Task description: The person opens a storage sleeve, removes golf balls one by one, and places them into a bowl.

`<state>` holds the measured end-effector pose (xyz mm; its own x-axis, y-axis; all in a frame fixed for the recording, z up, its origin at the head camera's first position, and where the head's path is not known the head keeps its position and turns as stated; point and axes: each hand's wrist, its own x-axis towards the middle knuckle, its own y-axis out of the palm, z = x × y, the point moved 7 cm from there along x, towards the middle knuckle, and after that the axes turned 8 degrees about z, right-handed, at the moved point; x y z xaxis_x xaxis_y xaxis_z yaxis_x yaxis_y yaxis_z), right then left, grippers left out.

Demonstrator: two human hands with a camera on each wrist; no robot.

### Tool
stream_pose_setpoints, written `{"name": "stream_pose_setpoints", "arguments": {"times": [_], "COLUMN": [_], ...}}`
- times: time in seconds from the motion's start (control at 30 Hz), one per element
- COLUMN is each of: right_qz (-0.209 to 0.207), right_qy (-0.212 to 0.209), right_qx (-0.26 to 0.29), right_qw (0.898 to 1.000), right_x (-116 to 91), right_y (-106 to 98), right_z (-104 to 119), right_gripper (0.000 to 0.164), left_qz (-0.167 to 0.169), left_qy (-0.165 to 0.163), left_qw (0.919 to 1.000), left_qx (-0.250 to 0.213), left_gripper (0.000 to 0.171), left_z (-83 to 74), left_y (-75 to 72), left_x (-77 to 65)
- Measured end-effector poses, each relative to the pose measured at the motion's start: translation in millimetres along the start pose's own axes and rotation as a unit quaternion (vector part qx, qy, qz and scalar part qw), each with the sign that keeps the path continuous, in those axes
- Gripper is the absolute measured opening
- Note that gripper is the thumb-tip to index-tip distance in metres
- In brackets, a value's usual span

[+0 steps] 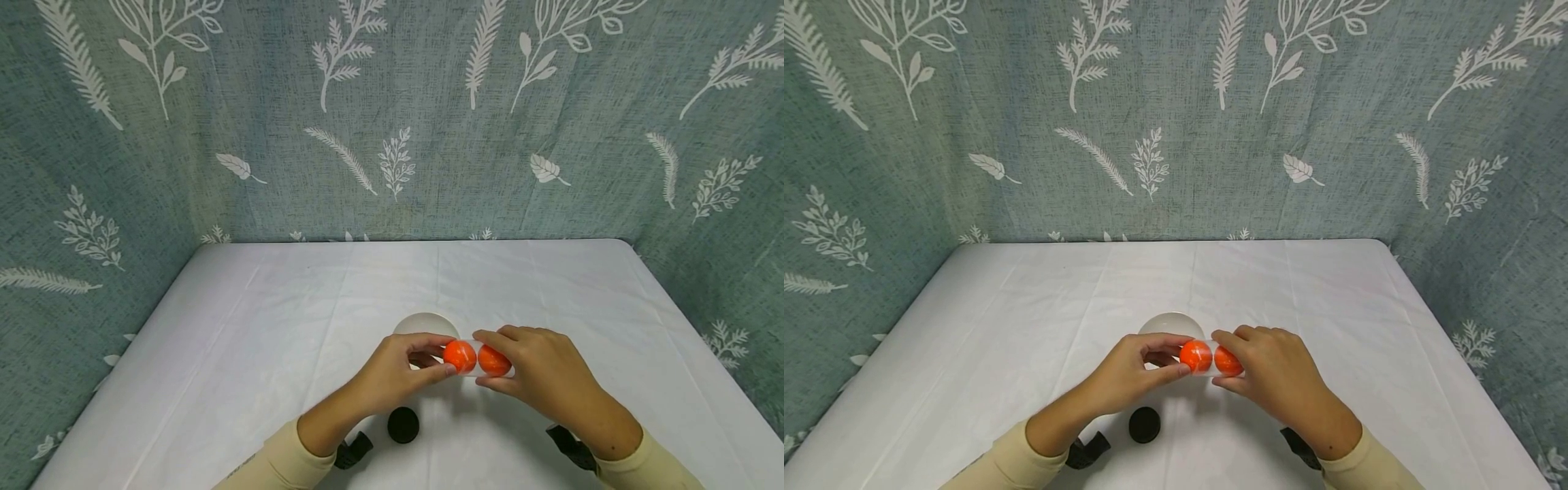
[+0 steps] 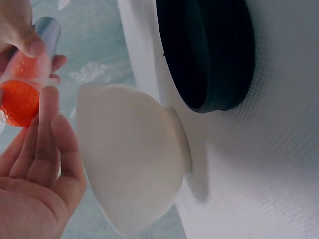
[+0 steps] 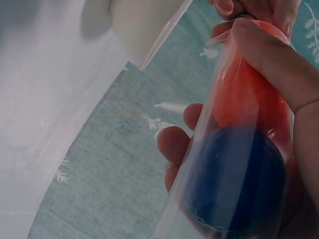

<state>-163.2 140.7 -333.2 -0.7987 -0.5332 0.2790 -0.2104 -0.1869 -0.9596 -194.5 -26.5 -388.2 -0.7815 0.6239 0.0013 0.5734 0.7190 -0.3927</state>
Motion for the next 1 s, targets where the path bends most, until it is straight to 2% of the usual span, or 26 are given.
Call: {"name": "stream_pose_setpoints", "arguments": {"times": [0.43, 0.63, 1.0], "right_qz": [0.012, 0.019, 0.037], "right_qy": [0.014, 0.022, 0.035], "right_qx": [0.011, 0.013, 0.015], "right_qw": [1.000, 0.999, 0.999], "right_x": [1.5, 2.1, 3.0], "right_y": [6.7, 7.7, 9.8], "right_z": [-7.4, -9.2, -10.3], "right_gripper": [0.058, 0.057, 0.057], "left_qz": [-0.032, -0.058, -0.074], "left_qy": [0.007, -0.007, -0.032], "left_qw": [0.9989, 0.9964, 0.9913], "left_qx": [0.033, 0.062, 0.103], "left_gripper": [0.034, 0.030, 0.034], "left_z": [-0.8, 1.9, 10.9], "left_y": [-7.4, -14.4, -24.7], "left_x": [-0.3, -1.3, 0.9]}}
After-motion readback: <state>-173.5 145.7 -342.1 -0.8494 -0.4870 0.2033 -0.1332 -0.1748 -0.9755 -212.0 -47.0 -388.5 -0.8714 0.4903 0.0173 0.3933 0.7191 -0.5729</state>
